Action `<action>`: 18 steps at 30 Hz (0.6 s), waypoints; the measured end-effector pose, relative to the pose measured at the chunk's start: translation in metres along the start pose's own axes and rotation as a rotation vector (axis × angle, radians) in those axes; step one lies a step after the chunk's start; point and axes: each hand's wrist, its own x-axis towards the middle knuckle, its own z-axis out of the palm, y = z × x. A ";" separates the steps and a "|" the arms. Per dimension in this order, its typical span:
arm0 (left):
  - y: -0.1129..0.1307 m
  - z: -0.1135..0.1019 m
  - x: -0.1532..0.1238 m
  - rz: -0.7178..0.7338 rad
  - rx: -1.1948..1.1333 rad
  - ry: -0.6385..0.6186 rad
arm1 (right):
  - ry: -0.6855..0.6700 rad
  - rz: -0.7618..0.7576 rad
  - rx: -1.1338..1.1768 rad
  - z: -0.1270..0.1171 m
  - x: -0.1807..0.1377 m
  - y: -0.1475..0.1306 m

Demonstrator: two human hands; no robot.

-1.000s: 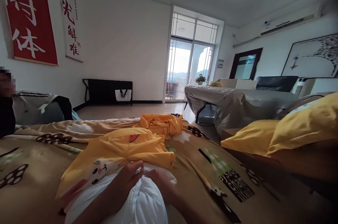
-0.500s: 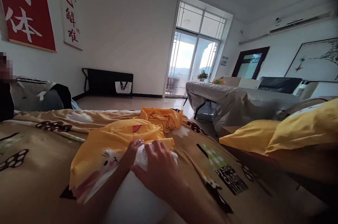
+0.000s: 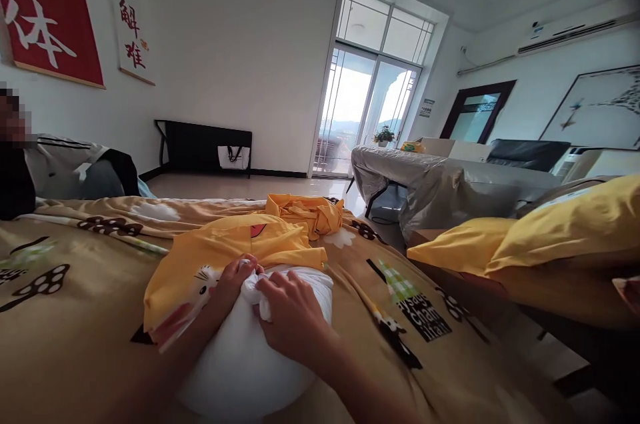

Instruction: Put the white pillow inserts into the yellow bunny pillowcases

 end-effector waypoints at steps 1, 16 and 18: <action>0.006 -0.001 -0.004 0.004 -0.006 -0.038 | -0.002 0.000 0.018 0.003 0.000 0.002; -0.005 -0.082 -0.045 0.175 0.600 -0.066 | 0.088 -0.075 0.195 0.017 -0.027 0.012; -0.006 -0.073 -0.039 0.183 0.619 -0.039 | 0.111 -0.069 0.176 0.015 -0.027 0.010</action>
